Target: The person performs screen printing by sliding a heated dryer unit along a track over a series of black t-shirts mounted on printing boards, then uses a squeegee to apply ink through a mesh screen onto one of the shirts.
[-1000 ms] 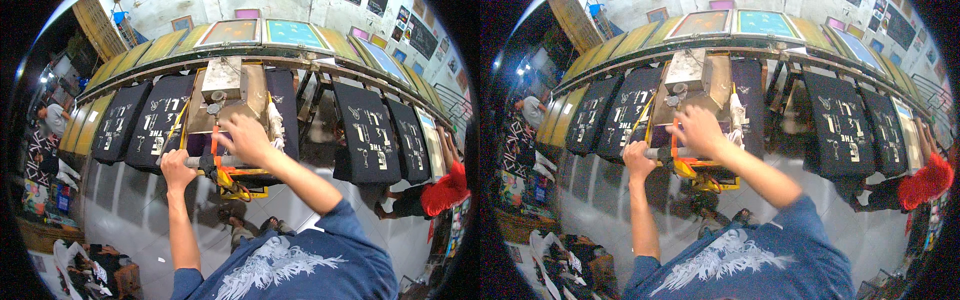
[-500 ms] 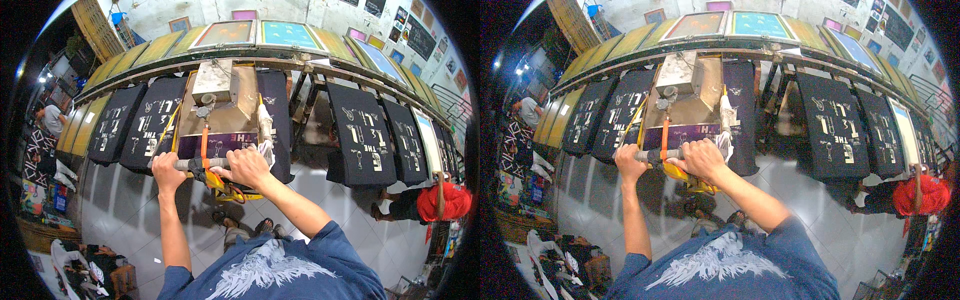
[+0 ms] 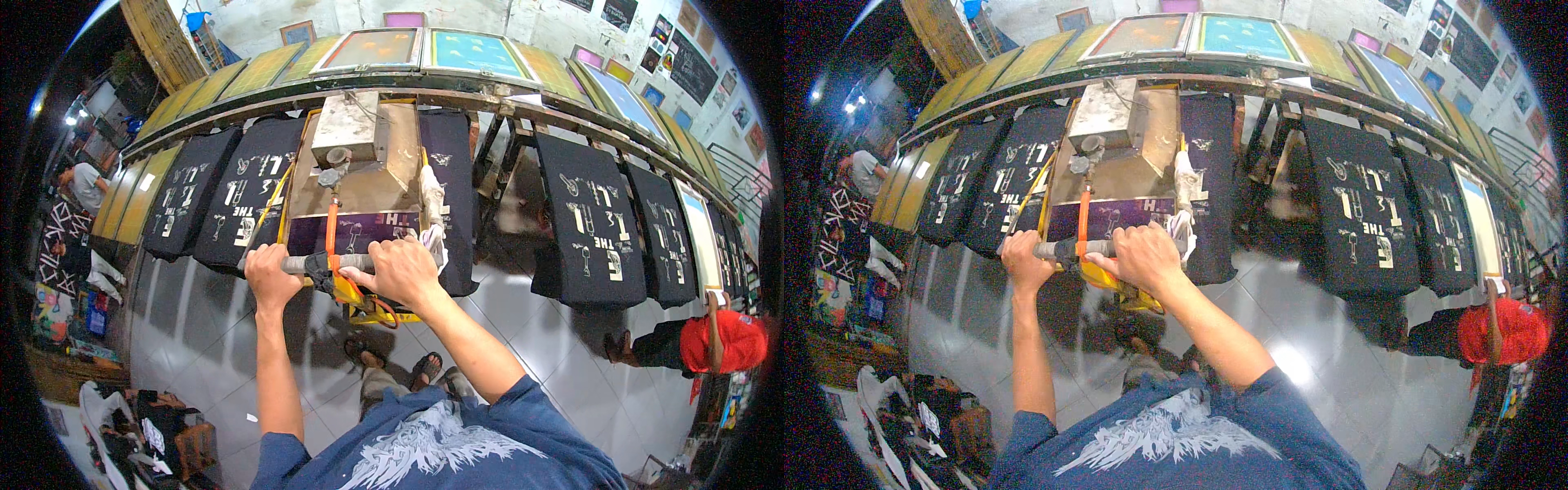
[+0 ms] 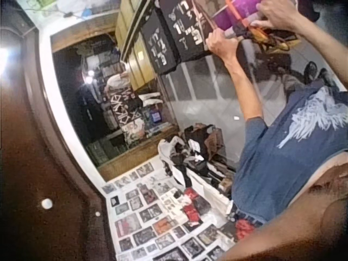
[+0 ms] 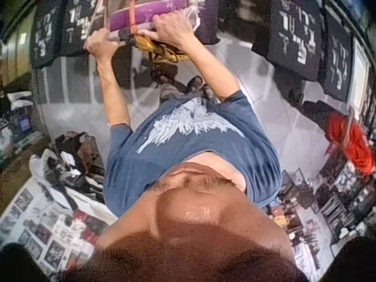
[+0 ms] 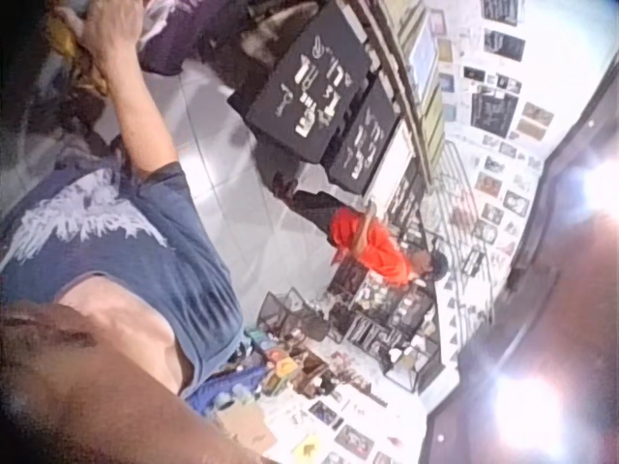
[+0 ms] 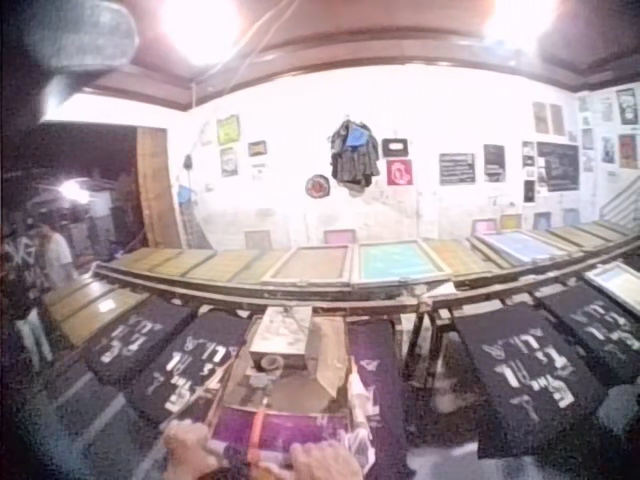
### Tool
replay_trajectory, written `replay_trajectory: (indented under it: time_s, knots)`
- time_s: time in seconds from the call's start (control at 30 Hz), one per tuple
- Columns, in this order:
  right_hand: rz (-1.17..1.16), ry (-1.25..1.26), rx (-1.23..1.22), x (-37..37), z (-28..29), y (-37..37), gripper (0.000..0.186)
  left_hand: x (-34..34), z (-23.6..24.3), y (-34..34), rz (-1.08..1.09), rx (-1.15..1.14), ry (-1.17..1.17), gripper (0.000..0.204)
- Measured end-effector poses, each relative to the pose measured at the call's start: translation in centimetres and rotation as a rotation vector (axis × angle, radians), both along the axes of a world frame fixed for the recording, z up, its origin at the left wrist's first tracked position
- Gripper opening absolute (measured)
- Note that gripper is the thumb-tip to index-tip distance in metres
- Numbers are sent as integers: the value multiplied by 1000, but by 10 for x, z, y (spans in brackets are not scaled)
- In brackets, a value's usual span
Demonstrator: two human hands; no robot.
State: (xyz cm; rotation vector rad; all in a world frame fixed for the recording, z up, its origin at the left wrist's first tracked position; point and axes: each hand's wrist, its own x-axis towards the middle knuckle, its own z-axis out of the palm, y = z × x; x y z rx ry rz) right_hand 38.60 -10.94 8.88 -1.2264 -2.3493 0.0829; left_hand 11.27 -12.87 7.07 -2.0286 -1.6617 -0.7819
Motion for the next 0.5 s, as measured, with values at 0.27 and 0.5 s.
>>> replay_trajectory:
  time_s: [0.27,0.5]
  knots:
    - [-58,-59,-75,25,10,-34,76,22,-3,-35,-14,-14,-18,25]
    - [-200,-71,65,54,8,-110,72,52,-1,-97,-196,-114,-85,25]
